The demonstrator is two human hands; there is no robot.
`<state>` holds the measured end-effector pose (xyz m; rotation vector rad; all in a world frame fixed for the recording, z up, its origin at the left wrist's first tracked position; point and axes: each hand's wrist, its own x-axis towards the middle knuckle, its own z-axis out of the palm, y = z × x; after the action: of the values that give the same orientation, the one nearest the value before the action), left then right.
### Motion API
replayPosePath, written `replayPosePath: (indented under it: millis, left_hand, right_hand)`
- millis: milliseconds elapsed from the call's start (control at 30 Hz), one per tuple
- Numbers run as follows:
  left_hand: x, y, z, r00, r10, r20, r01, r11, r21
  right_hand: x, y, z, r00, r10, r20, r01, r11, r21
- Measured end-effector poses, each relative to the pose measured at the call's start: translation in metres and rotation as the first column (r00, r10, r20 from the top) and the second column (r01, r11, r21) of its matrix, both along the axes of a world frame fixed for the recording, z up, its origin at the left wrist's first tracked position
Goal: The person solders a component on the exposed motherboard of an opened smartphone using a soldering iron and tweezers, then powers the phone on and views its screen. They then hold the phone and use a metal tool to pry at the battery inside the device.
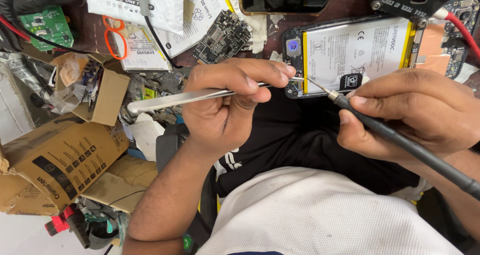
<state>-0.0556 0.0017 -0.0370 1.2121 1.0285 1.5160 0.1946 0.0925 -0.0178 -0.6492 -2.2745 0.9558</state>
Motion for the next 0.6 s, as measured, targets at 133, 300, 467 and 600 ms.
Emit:
replayPosePath:
  millis: [133, 300, 467, 600]
  left_hand:
    - [-0.0003, 0.0005, 0.0012, 1.0, -0.001, -0.024, 0.002, 1.0, 0.014]
    - [-0.0003, 0.0015, 0.0023, 0.999, 0.0, -0.045, 0.0, 1.0, 0.019]
    - [-0.0009, 0.0016, 0.0034, 0.998, 0.002, -0.065, -0.001, 1.0, 0.024]
    - [-0.0004, 0.0013, 0.003, 0.998, 0.008, -0.064, -0.006, 1.0, 0.026]
  right_hand:
    - [-0.0009, 0.0026, -0.0027, 0.999, 0.032, -0.025, -0.031, 0.999, 0.031]
    - [-0.0004, 0.0033, -0.0031, 0.999, 0.044, -0.022, -0.044, 0.998, 0.034]
    - [-0.0012, 0.0029, -0.0033, 0.999, 0.045, -0.02, -0.044, 0.998, 0.041]
    - [-0.0012, 0.0037, -0.0038, 0.999, 0.048, -0.021, -0.047, 0.998, 0.042]
